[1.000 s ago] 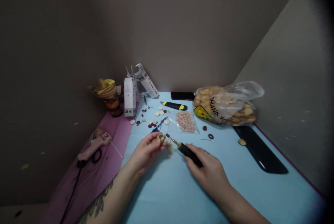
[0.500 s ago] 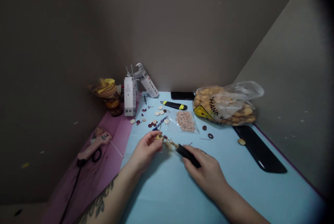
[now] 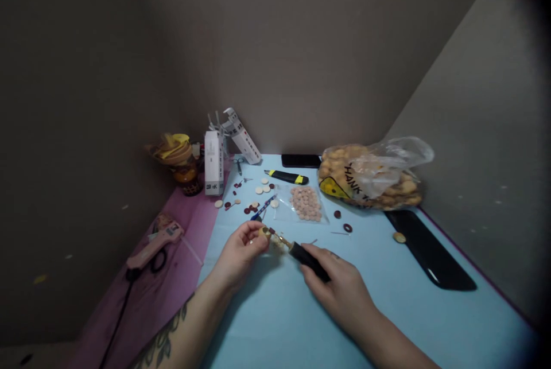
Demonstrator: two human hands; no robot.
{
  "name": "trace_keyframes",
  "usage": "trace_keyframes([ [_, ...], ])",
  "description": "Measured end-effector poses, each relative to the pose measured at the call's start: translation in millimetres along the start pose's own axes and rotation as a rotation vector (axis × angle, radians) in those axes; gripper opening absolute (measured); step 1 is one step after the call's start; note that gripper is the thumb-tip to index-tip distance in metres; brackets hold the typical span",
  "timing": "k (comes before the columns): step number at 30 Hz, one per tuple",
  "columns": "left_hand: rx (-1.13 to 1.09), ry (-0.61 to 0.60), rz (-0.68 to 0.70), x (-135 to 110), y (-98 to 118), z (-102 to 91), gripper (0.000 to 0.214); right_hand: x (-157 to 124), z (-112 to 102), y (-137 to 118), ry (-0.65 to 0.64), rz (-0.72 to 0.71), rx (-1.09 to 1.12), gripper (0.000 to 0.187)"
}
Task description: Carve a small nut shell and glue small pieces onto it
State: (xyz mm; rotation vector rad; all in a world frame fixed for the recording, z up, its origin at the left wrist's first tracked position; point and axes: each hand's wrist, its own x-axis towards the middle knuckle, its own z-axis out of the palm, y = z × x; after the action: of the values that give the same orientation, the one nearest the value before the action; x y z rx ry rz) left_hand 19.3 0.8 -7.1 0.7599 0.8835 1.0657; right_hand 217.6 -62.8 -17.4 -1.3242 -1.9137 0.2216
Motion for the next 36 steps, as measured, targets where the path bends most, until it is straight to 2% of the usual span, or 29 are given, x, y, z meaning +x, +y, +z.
trace_keyframes([
  [10,-0.099,-0.028,-0.089,-1.5,3.1,-2.3,0.035,-0.5,-0.5,6.8,0.033,0.058,-0.019,0.028],
  [16,-0.098,-0.019,-0.058,-0.2,1.8,-3.8,0.036,-0.8,-0.5,3.9,0.042,0.055,0.002,0.028],
  [22,-0.04,0.038,-0.057,-0.1,1.5,-2.3,0.047,-0.7,-0.3,3.3,0.029,0.049,0.017,0.028],
  [36,0.089,-0.041,0.018,-0.6,0.4,-0.9,0.031,-0.7,-2.1,3.5,0.013,0.061,0.009,0.028],
])
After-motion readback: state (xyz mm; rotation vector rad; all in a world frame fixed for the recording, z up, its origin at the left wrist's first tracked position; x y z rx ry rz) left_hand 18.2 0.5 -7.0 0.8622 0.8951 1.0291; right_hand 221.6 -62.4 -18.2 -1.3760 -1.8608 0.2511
